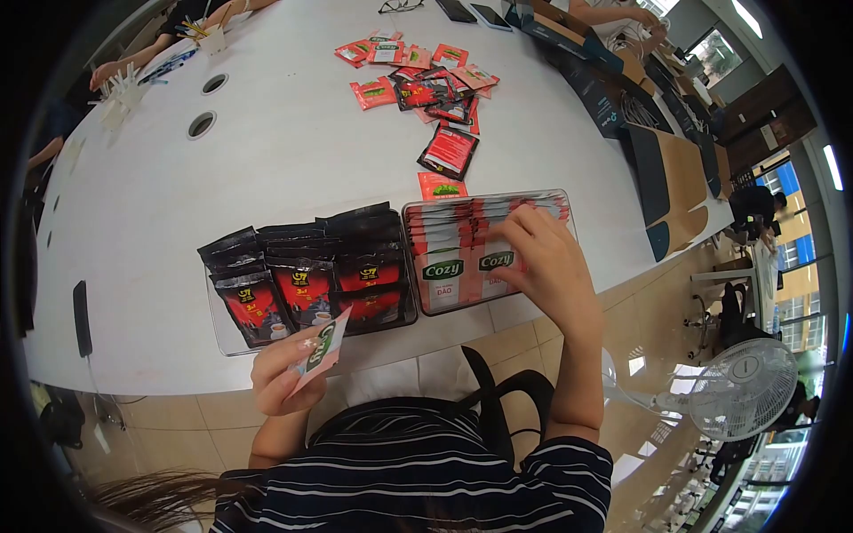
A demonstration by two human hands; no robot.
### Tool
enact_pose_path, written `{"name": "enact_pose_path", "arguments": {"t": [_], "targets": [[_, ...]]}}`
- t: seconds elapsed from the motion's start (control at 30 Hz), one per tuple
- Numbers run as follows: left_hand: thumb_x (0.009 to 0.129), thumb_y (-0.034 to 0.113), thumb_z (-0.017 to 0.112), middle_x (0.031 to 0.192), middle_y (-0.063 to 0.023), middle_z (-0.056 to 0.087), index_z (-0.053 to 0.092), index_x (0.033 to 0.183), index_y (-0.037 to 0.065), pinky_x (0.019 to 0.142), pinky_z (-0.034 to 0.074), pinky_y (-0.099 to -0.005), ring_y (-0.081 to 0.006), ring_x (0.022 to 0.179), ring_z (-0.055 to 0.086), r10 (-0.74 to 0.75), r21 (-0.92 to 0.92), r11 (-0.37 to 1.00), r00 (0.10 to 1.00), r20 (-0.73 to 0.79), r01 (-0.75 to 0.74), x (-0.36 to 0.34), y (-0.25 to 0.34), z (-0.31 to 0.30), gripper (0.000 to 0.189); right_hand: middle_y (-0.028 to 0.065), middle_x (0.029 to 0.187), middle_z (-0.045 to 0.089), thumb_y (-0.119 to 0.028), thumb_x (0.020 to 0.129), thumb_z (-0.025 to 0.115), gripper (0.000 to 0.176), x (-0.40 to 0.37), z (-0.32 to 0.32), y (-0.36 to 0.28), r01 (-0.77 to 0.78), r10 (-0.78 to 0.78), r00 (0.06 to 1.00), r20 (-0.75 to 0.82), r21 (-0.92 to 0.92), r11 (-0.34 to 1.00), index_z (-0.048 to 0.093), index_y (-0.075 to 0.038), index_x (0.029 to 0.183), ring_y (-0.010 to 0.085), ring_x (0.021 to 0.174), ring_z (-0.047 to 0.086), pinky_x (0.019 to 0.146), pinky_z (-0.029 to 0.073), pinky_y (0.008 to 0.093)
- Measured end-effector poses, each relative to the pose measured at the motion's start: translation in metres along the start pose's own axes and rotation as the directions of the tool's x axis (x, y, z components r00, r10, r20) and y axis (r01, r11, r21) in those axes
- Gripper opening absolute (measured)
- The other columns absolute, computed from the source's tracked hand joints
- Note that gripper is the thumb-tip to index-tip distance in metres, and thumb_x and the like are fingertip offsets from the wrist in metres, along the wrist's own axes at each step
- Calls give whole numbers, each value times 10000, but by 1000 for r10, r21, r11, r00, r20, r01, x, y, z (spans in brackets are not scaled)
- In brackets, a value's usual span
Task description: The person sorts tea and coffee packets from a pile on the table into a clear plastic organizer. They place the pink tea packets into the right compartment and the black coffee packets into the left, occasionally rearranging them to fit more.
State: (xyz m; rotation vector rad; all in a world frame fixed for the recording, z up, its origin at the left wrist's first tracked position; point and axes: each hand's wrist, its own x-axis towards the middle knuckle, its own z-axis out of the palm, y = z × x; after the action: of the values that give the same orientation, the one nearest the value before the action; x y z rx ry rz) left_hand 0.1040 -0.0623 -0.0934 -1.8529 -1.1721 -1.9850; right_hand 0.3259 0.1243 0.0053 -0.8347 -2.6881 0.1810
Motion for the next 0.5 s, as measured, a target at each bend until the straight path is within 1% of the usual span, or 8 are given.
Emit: {"name": "enact_pose_path", "arguments": {"t": [0.1, 0.2, 0.3, 0.4, 0.5], "targets": [[788, 13, 560, 983, -220, 651, 543, 835, -3, 611, 560, -344, -372, 824, 668, 13, 8, 1000, 995, 102, -14, 3, 0, -6, 52, 55, 836, 484, -69, 525, 769, 462, 2, 0, -2, -28, 27, 999, -33, -45, 999, 518, -80, 913, 248, 809, 504, 715, 408, 368], [800, 27, 584, 982, -181, 658, 501, 769, 15, 634, 571, -360, -367, 856, 663, 7, -18, 1000, 998, 63, -6, 11, 1, -3, 90, 53, 829, 479, -62, 531, 767, 453, 2, 2, 0, -58, 57, 998, -35, -30, 998, 491, -78, 889, 244, 798, 501, 694, 397, 372], [741, 49, 669, 986, -118, 669, 546, 806, 37, 731, 564, -368, -343, 931, 648, -2, 82, 997, 995, 105, -7, 14, 4, -5, 139, 46, 816, 480, -60, 536, 767, 449, 1, 3, 1, -56, 55, 998, -36, -43, 997, 489, -82, 887, 237, 781, 499, 680, 386, 360], [660, 51, 736, 1018, -39, 660, 618, 854, 86, 815, 537, -362, -293, 1010, 614, 15, 230, 972, 989, 147, -49, 14, 8, -8, 230, 40, 779, 481, -60, 547, 766, 434, 0, 4, 1, -51, 50, 998, -47, -24, 998, 489, -82, 880, 226, 738, 497, 674, 377, 348], [627, 73, 760, 1053, 11, 635, 670, 894, 140, 843, 523, -348, -238, 1027, 584, 14, 322, 945, 987, 159, -65, 14, 11, -6, 290, 40, 729, 472, -57, 558, 761, 394, -1, 5, 1, -84, 84, 996, -21, -8, 996, 501, -77, 853, 219, 680, 489, 677, 376, 344]]}}
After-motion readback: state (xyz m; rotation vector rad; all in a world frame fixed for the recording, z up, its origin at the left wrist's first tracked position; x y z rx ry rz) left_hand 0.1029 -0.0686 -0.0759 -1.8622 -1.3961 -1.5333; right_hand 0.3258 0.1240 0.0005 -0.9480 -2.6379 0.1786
